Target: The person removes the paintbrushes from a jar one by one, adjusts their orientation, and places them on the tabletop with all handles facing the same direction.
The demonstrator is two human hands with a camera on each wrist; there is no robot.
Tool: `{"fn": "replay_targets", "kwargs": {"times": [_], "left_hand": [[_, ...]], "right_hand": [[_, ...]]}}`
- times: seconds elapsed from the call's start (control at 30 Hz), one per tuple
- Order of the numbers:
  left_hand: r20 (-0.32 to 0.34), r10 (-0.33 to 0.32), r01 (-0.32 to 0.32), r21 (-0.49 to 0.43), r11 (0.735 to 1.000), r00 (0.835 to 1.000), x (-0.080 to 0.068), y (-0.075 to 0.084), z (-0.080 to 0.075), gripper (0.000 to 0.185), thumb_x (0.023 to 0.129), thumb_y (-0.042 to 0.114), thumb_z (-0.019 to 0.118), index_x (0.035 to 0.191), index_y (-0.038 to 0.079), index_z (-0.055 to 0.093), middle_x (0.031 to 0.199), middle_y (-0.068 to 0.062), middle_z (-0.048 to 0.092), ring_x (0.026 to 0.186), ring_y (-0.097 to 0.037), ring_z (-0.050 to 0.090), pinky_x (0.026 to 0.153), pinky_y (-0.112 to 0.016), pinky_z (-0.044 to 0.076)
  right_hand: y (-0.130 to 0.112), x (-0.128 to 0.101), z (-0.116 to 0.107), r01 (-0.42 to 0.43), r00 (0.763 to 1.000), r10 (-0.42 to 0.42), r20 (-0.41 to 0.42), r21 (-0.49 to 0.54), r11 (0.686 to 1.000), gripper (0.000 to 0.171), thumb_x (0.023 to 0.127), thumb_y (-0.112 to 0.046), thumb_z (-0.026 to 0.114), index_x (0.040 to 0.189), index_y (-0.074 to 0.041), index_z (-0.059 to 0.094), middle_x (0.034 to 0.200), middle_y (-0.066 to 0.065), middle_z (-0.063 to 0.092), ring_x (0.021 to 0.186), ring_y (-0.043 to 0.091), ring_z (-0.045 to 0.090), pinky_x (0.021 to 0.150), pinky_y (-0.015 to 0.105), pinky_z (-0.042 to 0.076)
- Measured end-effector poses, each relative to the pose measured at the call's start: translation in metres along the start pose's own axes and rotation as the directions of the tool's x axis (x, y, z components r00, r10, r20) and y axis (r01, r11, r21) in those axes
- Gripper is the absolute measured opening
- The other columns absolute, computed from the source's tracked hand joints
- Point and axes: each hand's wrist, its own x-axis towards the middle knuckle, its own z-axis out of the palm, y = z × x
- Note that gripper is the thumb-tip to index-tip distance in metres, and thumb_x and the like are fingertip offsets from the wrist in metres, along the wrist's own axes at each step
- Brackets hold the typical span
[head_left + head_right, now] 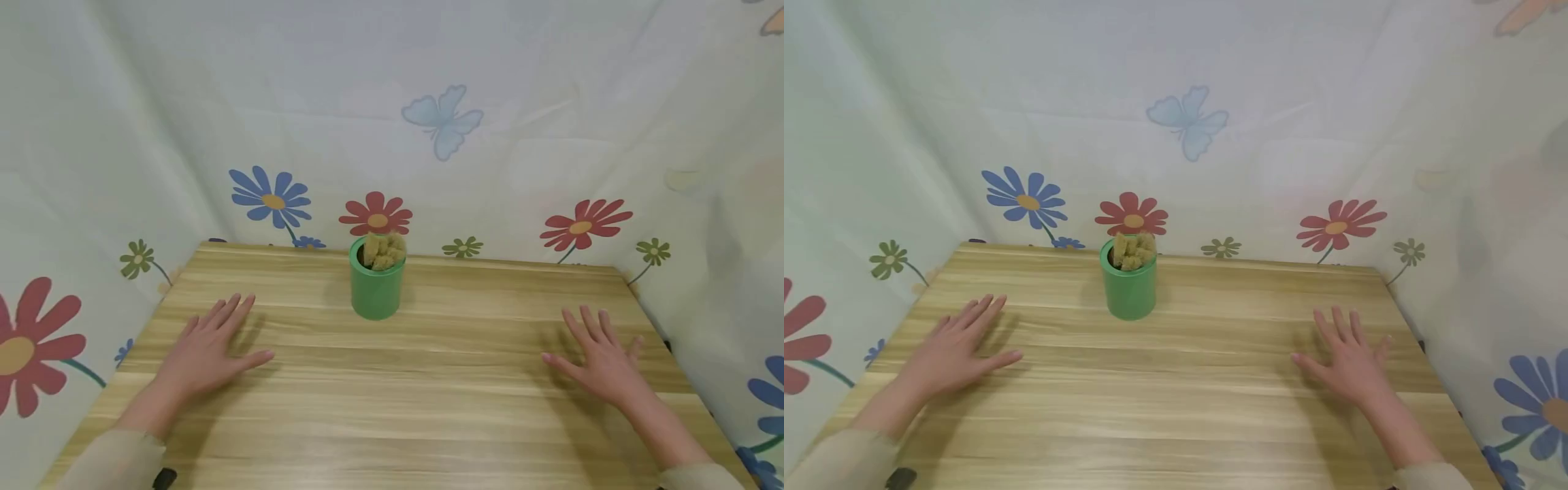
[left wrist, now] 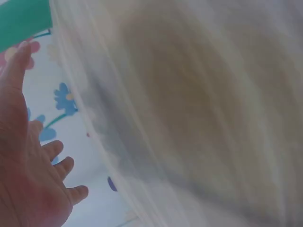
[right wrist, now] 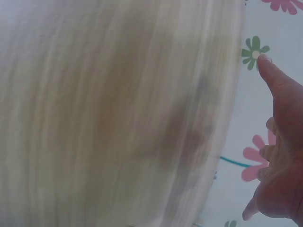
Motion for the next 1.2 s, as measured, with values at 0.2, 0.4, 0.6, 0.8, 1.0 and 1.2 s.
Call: {"fn": "replay_targets", "kwargs": {"times": [0.2,0.4,0.6,0.8,1.0,1.2], "left_hand": [[0.015,0.017,-0.015,-0.097,0.995,1.0,0.013,0.021,-0.007,0.118,0.089,0.078,0.069,0.174,0.02,0.01,0.176,-0.022,0.019,0.159,-0.051,0.021,0.123,-0.077,0.018],[0.025,0.03,-0.024,-0.215,0.976,0.999,0.028,0.042,-0.01,0.121,0.087,0.077,0.072,0.174,0.02,0.011,0.178,-0.015,0.015,0.161,-0.047,0.019,0.123,-0.076,0.023],[0.032,0.047,-0.035,-0.317,0.948,0.998,0.045,0.067,-0.013,0.123,0.085,0.076,0.076,0.174,0.022,0.01,0.179,-0.011,0.015,0.161,-0.045,0.02,0.123,-0.073,0.027],[0.019,0.032,-0.021,-0.43,0.902,0.999,0.062,0.086,-0.013,0.124,0.084,0.067,0.083,0.174,0.024,0.01,0.178,-0.012,0.017,0.161,-0.044,0.022,0.124,-0.072,0.028],[-0.017,0.0,-0.009,-0.541,0.841,1.0,0.077,0.1,-0.005,0.125,0.08,0.065,0.088,0.174,0.029,0.013,0.177,-0.008,0.022,0.16,-0.04,0.027,0.123,-0.07,0.032],[-0.055,-0.029,-0.014,-0.648,0.761,0.998,0.09,0.112,0.002,0.12,0.083,0.047,0.093,0.173,0.027,0.016,0.177,-0.006,0.025,0.16,-0.036,0.03,0.123,-0.065,0.036]], "right_hand": [[-0.014,0.008,-0.004,0.035,0.999,-0.035,-0.006,0.016,0.999,0.105,0.096,-0.065,0.07,0.173,-0.017,0.017,0.176,0.026,0.01,0.161,0.053,-0.002,0.105,0.095,-0.009],[-0.031,0.02,-0.012,0.068,0.998,-0.068,-0.01,0.001,0.998,0.107,0.095,-0.064,0.072,0.173,-0.019,0.016,0.177,0.024,0.011,0.161,0.052,0.001,0.108,0.094,-0.006],[-0.044,0.027,-0.019,0.103,0.995,-0.102,-0.011,0.031,0.994,0.109,0.094,-0.063,0.074,0.174,-0.02,0.014,0.177,0.023,0.01,0.162,0.052,0.002,0.109,0.093,-0.006],[-0.056,0.034,-0.024,0.141,0.99,-0.14,-0.021,0.055,0.988,0.109,0.095,-0.063,0.073,0.174,-0.02,0.012,0.177,0.022,0.01,0.163,0.049,0.0,0.114,0.088,-0.01],[-0.069,0.039,-0.029,0.182,0.983,-0.181,-0.014,0.097,0.978,0.107,0.096,-0.062,0.073,0.174,-0.019,0.013,0.176,0.024,0.013,0.163,0.047,0.002,0.116,0.087,-0.008],[-0.081,0.047,-0.031,0.208,0.978,-0.211,0.003,0.162,0.965,0.105,0.098,-0.058,0.072,0.173,-0.014,0.013,0.178,0.02,0.009,0.163,0.047,0.002,0.118,0.085,-0.006]]}}
